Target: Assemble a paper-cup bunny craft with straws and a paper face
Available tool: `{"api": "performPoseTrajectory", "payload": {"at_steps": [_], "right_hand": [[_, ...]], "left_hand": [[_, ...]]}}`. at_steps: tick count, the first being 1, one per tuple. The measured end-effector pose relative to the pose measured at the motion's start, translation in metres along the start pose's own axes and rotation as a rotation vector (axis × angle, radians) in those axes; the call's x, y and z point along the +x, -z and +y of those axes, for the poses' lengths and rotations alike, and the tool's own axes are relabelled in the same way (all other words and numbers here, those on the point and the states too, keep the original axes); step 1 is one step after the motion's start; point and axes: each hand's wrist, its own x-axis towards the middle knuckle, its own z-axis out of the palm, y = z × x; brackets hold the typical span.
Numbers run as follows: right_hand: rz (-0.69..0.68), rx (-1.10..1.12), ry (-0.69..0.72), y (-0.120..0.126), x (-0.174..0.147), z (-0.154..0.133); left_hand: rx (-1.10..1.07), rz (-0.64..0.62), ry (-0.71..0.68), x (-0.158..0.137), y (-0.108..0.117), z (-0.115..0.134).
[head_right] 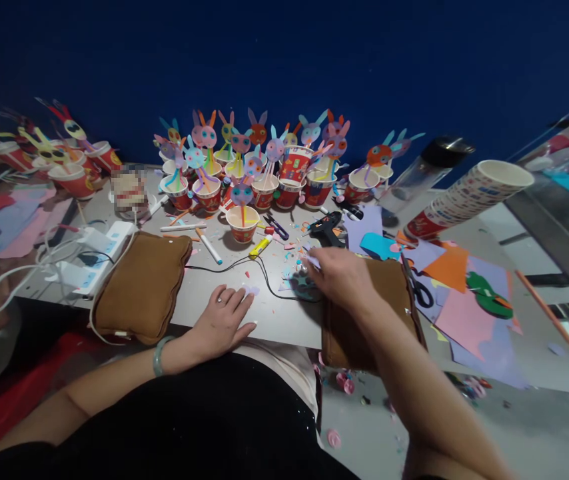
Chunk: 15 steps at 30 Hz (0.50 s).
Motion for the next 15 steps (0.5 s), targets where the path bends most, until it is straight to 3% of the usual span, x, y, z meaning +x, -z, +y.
{"api": "performPoseTrajectory", "payload": {"at_steps": [3, 7, 10, 15], "right_hand": [[0.013, -0.086, -0.271, -0.001, 0.039, 0.048], [-0.024, -0.149, -0.474, -0.005, 0.081, 0.098], [-0.099, -0.149, -0.495, -0.011, 0.102, 0.119], [-0.222, -0.131, -0.455, -0.024, 0.122, 0.128]], "left_hand": [[-0.016, -0.003, 0.002, 0.000, -0.001, -0.001], [-0.040, 0.013, 0.008, -0.001, -0.003, -0.001], [-0.047, 0.014, 0.020, -0.002, -0.004, -0.001], [-0.051, 0.007, 0.022, -0.002, -0.004, 0.000]]}}
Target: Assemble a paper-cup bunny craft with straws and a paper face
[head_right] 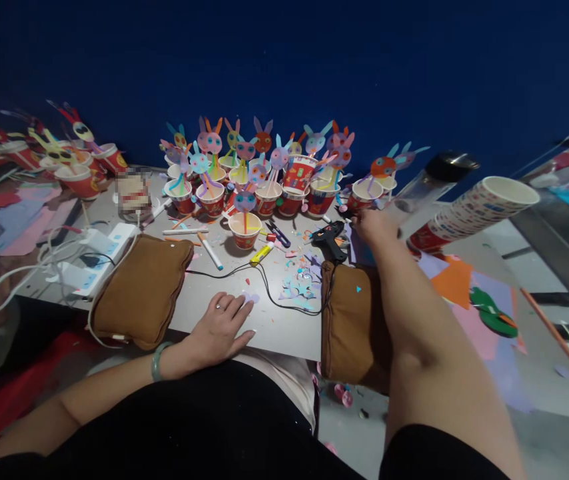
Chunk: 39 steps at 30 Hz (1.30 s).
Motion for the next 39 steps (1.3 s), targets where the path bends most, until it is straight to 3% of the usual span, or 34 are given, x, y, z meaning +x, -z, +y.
{"api": "performPoseTrajectory", "payload": {"at_steps": [9, 23, 33, 39], "right_hand": [[-0.062, -0.049, 0.000, 0.003, 0.011, 0.004], [0.018, -0.070, 0.051, 0.005, -0.009, 0.036], [-0.066, -0.107, 0.058, -0.006, 0.013, 0.025], [-0.021, -0.083, 0.050, 0.002, 0.005, 0.027]], "left_hand": [[0.005, 0.007, 0.002, 0.000, 0.000, 0.000], [-0.003, -0.002, 0.005, 0.001, 0.001, 0.000], [-0.009, 0.005, 0.011, 0.000, 0.001, 0.000], [-0.007, 0.011, 0.004, 0.000, 0.000, -0.001]]}}
